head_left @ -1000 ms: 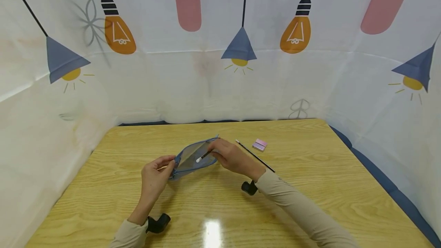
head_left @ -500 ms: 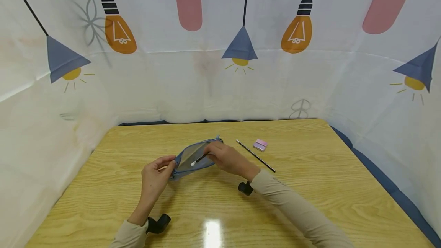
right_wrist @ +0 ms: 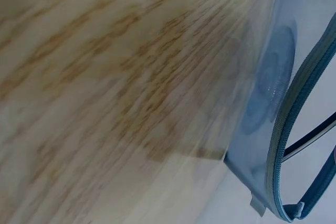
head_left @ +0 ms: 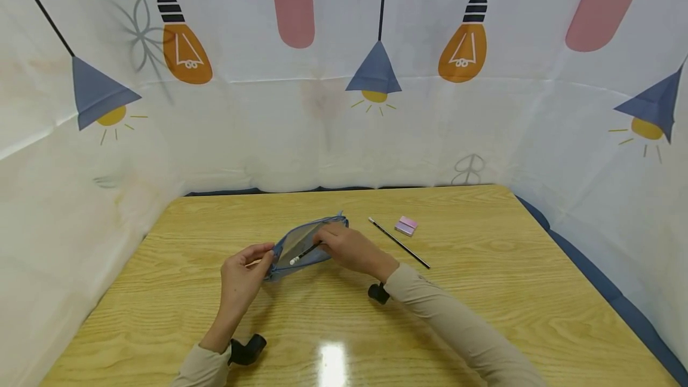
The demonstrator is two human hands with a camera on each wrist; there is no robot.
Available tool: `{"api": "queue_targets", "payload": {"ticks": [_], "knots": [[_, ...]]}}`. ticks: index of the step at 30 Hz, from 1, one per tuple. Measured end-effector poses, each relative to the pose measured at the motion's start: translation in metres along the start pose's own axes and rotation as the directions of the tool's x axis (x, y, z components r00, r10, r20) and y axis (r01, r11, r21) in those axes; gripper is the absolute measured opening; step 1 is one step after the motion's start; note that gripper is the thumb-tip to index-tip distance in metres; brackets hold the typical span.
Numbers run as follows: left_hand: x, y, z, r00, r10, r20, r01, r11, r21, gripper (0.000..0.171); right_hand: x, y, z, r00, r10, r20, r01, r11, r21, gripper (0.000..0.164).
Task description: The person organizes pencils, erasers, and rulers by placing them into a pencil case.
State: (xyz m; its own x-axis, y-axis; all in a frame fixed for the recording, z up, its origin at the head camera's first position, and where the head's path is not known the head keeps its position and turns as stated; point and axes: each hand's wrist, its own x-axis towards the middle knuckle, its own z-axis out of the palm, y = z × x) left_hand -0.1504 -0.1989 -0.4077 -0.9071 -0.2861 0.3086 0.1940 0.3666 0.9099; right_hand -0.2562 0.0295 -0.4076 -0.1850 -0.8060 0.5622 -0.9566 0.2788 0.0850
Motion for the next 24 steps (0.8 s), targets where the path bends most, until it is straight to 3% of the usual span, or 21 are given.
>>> {"api": "queue_targets", "payload": {"ticks": [24], "knots": [[0.001,-0.002,0.001,1.0,-0.002,0.02,0.003,0.999,-0.045,0.013,0.006,0.004,0.014,0.991,0.064,0.121,-0.057,0.997,-0.057,0.016]]}}
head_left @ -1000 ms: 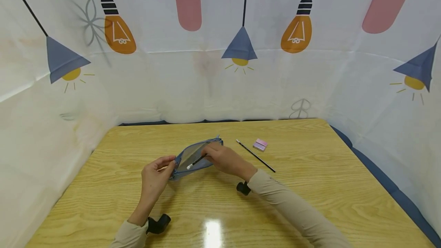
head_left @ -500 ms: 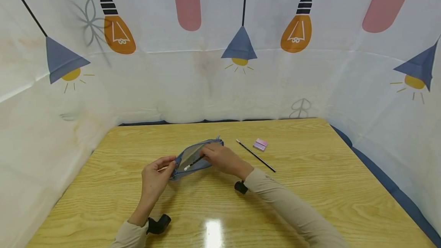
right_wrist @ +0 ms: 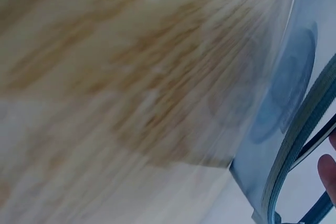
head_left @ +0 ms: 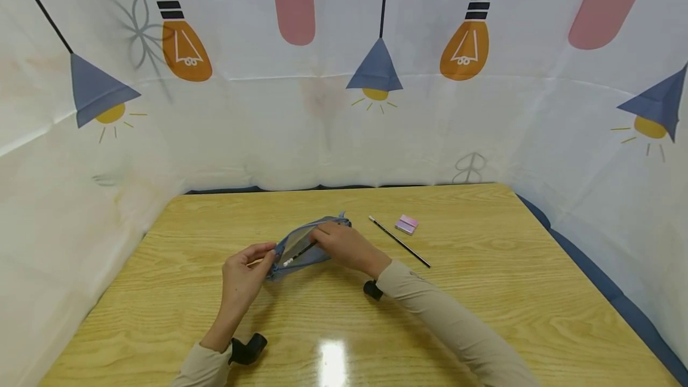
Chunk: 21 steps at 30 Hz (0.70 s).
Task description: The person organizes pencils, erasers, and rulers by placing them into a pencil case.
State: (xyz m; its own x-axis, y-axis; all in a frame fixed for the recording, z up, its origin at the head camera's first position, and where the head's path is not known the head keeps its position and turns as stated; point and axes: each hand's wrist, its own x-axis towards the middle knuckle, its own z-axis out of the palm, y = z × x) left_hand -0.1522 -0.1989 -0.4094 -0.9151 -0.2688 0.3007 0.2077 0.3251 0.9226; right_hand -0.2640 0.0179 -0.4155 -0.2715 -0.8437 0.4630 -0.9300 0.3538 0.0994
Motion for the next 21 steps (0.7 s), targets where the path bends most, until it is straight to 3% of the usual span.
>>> {"api": "queue_targets", "payload": {"ticks": [9,21], "knots": [[-0.001,0.003,0.0,1.0,0.013,0.008,-0.013,1.0,-0.025,0.015,0.007,-0.001,0.0,1.0,0.005,0.023,-0.003,0.997,-0.076,0.01],[-0.001,0.006,-0.001,1.0,-0.005,0.003,0.005,1.0,-0.018,0.016,0.014,-0.005,0.001,0.987,0.024,0.162,0.0,0.99,-0.142,0.014]]}}
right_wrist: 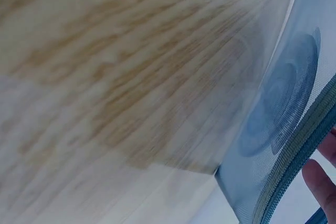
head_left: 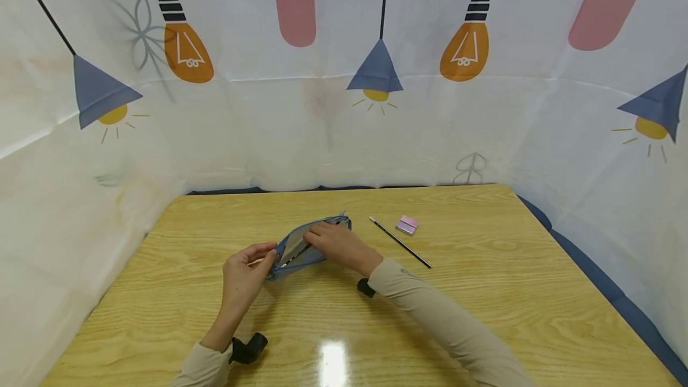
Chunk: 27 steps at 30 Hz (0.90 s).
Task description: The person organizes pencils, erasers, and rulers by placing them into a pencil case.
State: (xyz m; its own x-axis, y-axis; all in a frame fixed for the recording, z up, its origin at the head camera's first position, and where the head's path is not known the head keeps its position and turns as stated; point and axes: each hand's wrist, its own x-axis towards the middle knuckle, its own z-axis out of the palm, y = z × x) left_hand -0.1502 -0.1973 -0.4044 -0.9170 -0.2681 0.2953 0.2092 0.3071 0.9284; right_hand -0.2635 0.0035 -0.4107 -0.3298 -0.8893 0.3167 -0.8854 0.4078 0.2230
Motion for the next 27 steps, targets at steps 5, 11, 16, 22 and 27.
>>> {"api": "queue_targets", "payload": {"ticks": [5,11,16,22,27], "knots": [[-0.0009,-0.0011,-0.0005,1.0,-0.004,0.006,0.004,1.0,0.006,0.017,0.0009,-0.0012,0.0001,0.998,0.0,0.068,0.0,1.0,0.004,0.016],[-0.0022,-0.0004,-0.0004,1.0,0.007,0.003,-0.007,1.0,0.015,0.014,0.0016,0.0002,0.0019,0.996,-0.02,0.083,0.021,1.0,-0.012,0.016],[-0.0019,-0.001,0.0006,1.0,0.013,-0.003,-0.013,1.0,0.023,0.013,0.0019,0.0016,0.0032,0.997,-0.027,0.068,0.028,1.0,-0.001,0.015],[-0.0027,-0.0004,0.0013,1.0,0.016,0.002,-0.016,1.0,0.016,0.016,0.0021,0.0021,0.0016,0.997,-0.022,0.076,0.023,1.0,-0.013,0.015],[-0.0031,-0.0004,0.0015,1.0,0.009,0.008,-0.009,1.0,0.004,0.019,0.0024,0.0024,-0.0003,0.996,-0.021,0.087,0.023,1.0,-0.02,0.015]]}}
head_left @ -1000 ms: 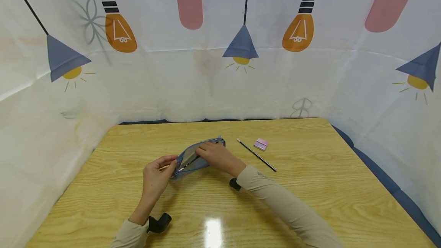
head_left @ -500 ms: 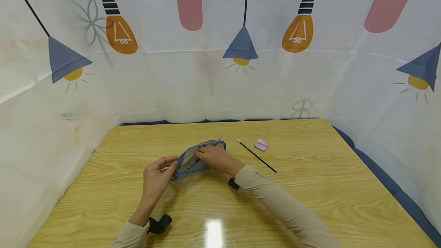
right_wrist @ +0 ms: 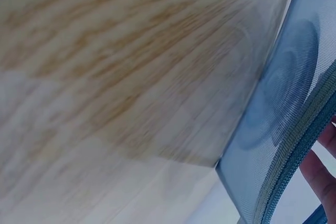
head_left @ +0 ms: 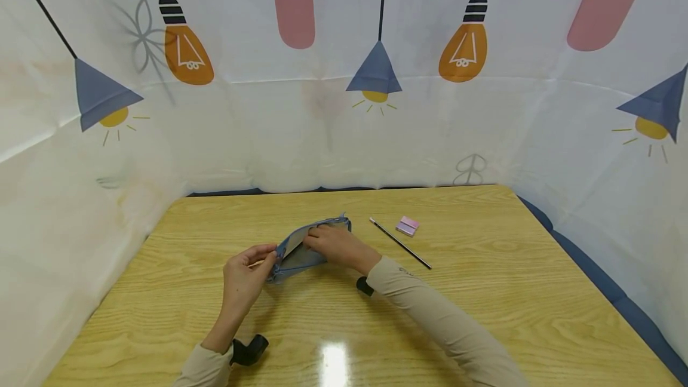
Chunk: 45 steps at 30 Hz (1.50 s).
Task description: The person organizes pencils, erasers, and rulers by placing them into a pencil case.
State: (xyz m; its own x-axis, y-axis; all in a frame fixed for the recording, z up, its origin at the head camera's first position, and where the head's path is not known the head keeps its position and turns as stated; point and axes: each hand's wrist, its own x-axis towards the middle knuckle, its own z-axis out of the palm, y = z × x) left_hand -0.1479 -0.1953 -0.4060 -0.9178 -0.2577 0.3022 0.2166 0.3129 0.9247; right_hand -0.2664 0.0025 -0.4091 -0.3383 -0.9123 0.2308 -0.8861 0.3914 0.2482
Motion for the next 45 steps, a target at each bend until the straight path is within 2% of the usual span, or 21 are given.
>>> {"api": "queue_targets", "payload": {"ticks": [8,14,20,29,36,45], "knots": [[0.001,0.001,0.001,1.0,-0.017,0.0,0.017,0.999,0.041,0.015,0.001,0.001,-0.001,0.999,-0.009,-0.031,0.009,1.0,-0.017,0.014],[0.002,0.003,0.001,0.999,-0.039,0.015,0.038,0.994,0.101,0.015,0.001,0.002,-0.001,0.999,-0.012,-0.046,0.012,1.0,0.014,0.016],[0.004,0.003,0.0,0.998,-0.067,0.014,0.065,0.991,0.118,0.015,0.0,0.002,-0.003,0.998,-0.011,-0.069,0.013,1.0,0.02,0.016],[0.006,0.005,-0.003,0.997,-0.08,-0.012,0.081,0.99,0.115,0.015,-0.002,0.004,-0.006,0.993,-0.003,-0.114,0.004,1.0,0.01,0.01],[0.008,0.003,-0.005,0.995,-0.098,-0.017,0.1,0.992,0.083,0.015,-0.006,0.007,-0.01,0.979,-0.014,-0.204,0.018,1.0,0.018,0.007],[0.01,0.001,-0.005,0.989,-0.146,-0.019,0.146,0.989,0.014,0.017,-0.014,0.008,-0.017,0.964,0.009,-0.265,0.008,0.998,0.064,0.014]]}}
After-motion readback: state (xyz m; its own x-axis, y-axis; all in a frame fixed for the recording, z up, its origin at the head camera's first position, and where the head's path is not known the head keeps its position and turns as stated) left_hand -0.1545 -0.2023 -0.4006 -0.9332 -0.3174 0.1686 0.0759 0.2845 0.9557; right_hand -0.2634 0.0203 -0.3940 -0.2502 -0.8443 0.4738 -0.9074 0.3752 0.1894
